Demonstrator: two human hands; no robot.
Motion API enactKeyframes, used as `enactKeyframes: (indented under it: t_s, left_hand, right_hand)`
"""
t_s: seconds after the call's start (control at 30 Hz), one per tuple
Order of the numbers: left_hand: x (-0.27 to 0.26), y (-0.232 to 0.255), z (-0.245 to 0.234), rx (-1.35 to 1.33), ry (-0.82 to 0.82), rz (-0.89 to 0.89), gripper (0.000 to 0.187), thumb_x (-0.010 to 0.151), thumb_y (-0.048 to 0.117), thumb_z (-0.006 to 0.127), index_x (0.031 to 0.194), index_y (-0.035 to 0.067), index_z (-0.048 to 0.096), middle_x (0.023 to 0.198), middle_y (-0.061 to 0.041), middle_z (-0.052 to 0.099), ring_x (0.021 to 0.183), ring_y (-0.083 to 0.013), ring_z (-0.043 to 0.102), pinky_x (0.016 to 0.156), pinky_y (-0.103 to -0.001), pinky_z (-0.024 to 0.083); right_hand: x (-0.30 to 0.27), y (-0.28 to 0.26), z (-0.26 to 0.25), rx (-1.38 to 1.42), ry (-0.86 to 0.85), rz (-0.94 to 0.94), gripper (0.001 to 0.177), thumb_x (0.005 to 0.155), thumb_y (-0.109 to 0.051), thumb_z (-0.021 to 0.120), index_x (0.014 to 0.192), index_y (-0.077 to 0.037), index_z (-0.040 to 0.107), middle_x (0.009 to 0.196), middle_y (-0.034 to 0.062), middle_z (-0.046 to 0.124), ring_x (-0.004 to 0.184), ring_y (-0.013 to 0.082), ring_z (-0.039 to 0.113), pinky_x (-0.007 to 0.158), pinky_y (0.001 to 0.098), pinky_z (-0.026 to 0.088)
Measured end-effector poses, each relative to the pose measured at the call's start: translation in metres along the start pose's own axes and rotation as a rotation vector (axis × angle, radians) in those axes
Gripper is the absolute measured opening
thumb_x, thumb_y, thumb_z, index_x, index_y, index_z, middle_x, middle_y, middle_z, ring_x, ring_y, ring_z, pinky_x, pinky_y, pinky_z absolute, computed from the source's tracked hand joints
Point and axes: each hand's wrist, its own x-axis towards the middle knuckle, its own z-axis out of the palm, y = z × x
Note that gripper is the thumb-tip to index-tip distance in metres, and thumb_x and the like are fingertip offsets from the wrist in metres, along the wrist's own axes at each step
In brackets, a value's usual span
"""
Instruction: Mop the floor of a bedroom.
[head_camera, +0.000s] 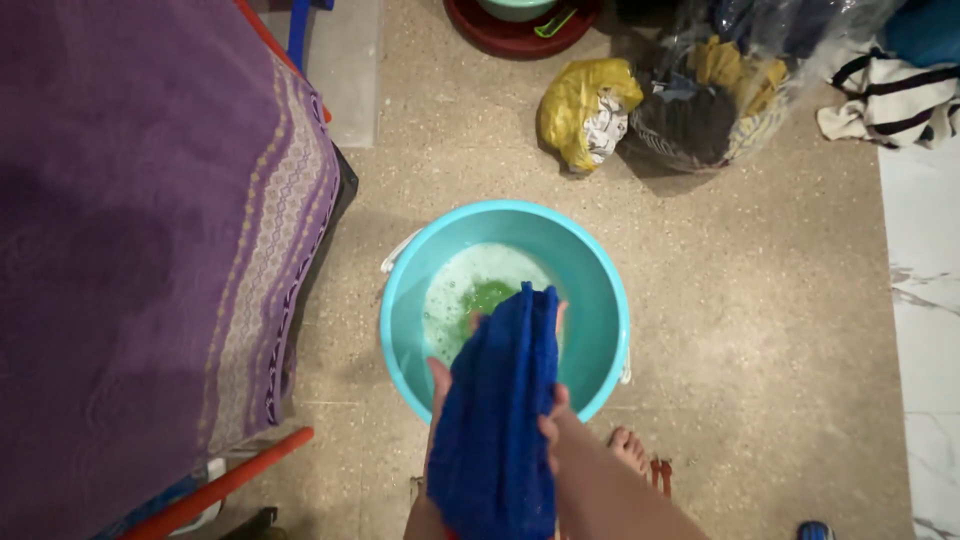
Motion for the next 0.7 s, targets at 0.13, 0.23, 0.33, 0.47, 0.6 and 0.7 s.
enactKeyframes:
  t_s: [0.13,0.23,0.33,0.47,0.6,0.7]
  left_hand:
    - [-0.018,0.014,-0.041,0.052,0.157,0.091,0.114,0.073,0.087,0.053,0.148,0.003,0.043,0.124,-0.016,0.062,0.098,-0.0267,0.068,0.088,-0.045,0.056]
    - [-0.022,0.020,-0.070,0.149,0.236,0.179,0.106,0.080,0.082,0.054,0.145,-0.001,0.047,0.115,-0.014,0.066,0.094,-0.0240,0.068,0.085,-0.039,0.056]
    - [0.000,0.010,-0.058,0.482,0.587,0.276,0.077,0.082,0.057,0.072,0.135,0.003,0.057,0.099,-0.007,0.069,0.087,-0.0216,0.069,0.080,-0.037,0.057]
    - [0.034,0.010,-0.077,0.866,0.920,0.597,0.065,0.069,0.020,0.091,0.126,0.000,0.065,0.099,-0.006,0.072,0.083,-0.0181,0.068,0.074,-0.034,0.057]
    - [0.069,0.014,-0.113,1.118,1.368,0.794,0.098,0.051,0.012,0.103,0.130,-0.001,0.045,0.107,-0.009,0.072,0.091,-0.0232,0.072,0.082,-0.038,0.060]
    - [0.077,-0.003,-0.078,1.409,1.435,0.881,0.111,0.048,0.020,0.096,0.143,0.004,0.040,0.109,-0.013,0.071,0.094,-0.0288,0.073,0.086,-0.039,0.058]
  right_hand:
    - [-0.023,-0.041,0.047,-0.185,-0.089,0.129,0.078,0.091,-0.064,0.066,0.141,-0.008,0.045,0.112,0.0145,0.059,0.094,0.0313,0.058,0.100,0.0497,0.037]
    - [-0.053,-0.061,0.086,-0.398,-0.190,0.279,0.061,0.084,-0.056,0.068,0.125,-0.011,0.069,0.111,0.0118,0.074,0.094,0.0264,0.071,0.089,0.0423,0.058]
    - [-0.052,-0.078,0.107,-0.803,-0.217,0.359,0.056,0.084,-0.045,0.070,0.130,-0.013,0.066,0.121,0.0096,0.075,0.105,0.0236,0.073,0.096,0.0406,0.059]
    - [-0.047,-0.075,0.127,-1.298,-0.236,0.137,0.058,0.078,-0.042,0.076,0.126,-0.009,0.069,0.118,0.0122,0.076,0.104,0.0239,0.074,0.093,0.0402,0.059]
    - [-0.047,-0.073,0.156,-1.938,-0.028,-0.201,0.057,0.071,-0.046,0.077,0.117,-0.012,0.076,0.113,0.0175,0.076,0.104,0.0289,0.073,0.092,0.0407,0.057]
    - [-0.059,-0.063,0.177,-2.196,0.072,-0.292,0.059,0.068,-0.046,0.080,0.115,-0.011,0.077,0.117,0.0194,0.073,0.109,0.0334,0.070,0.094,0.0425,0.057]
